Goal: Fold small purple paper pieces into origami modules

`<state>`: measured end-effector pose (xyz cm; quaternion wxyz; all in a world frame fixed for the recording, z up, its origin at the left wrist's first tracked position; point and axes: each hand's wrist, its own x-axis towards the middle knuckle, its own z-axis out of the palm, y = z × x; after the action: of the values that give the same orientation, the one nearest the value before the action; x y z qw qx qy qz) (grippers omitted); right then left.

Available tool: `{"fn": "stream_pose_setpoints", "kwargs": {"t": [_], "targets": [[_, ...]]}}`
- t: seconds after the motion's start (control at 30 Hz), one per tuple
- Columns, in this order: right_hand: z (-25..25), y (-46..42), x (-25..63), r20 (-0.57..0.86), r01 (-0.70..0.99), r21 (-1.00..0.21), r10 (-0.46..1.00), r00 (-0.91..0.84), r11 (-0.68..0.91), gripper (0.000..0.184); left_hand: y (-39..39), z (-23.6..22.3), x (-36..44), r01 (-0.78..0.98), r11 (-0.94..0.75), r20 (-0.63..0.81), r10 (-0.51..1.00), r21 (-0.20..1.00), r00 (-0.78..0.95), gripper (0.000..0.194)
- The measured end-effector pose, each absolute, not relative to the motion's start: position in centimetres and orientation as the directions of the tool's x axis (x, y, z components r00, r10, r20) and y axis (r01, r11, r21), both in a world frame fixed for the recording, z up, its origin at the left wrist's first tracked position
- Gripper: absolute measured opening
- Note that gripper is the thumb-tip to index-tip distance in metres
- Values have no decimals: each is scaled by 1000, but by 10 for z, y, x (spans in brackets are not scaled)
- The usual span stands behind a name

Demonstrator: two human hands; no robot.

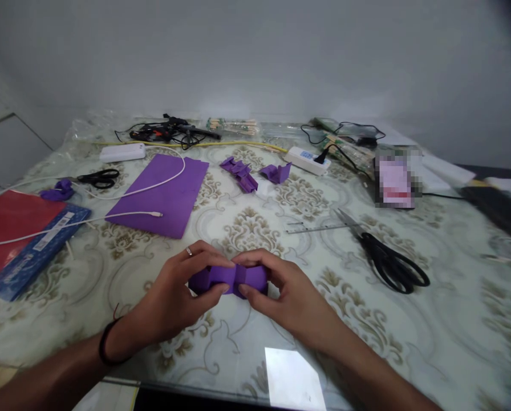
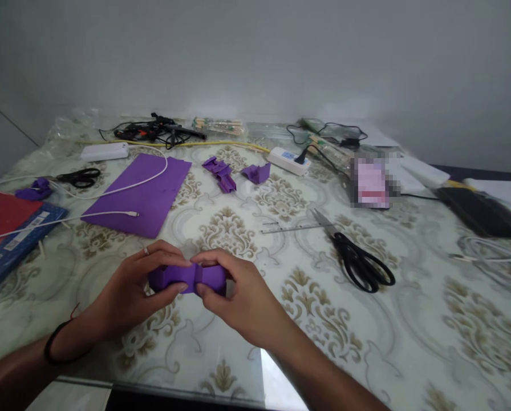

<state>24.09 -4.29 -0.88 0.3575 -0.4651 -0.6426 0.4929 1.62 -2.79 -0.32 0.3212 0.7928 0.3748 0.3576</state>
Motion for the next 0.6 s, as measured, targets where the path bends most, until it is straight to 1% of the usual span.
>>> {"fn": "stream_pose_setpoints", "kwargs": {"t": [0.13,0.37,0.47,0.6], "targets": [[-6,-43,243,-31,178,-984,947,-320,28,31,-28,0,16,373,-485,291,835,791,467,34],[-5,-45,244,-73,26,-997,930,-360,-68,32,-29,3,14,332,-390,210,860,859,465,33],[-5,-45,245,-72,-2,-997,933,-353,-77,33,-30,3,14,324,-383,210,863,865,459,31],[-6,-44,244,-80,-65,-992,925,-371,-111,30,-30,5,15,323,-394,227,864,861,449,30]]}}
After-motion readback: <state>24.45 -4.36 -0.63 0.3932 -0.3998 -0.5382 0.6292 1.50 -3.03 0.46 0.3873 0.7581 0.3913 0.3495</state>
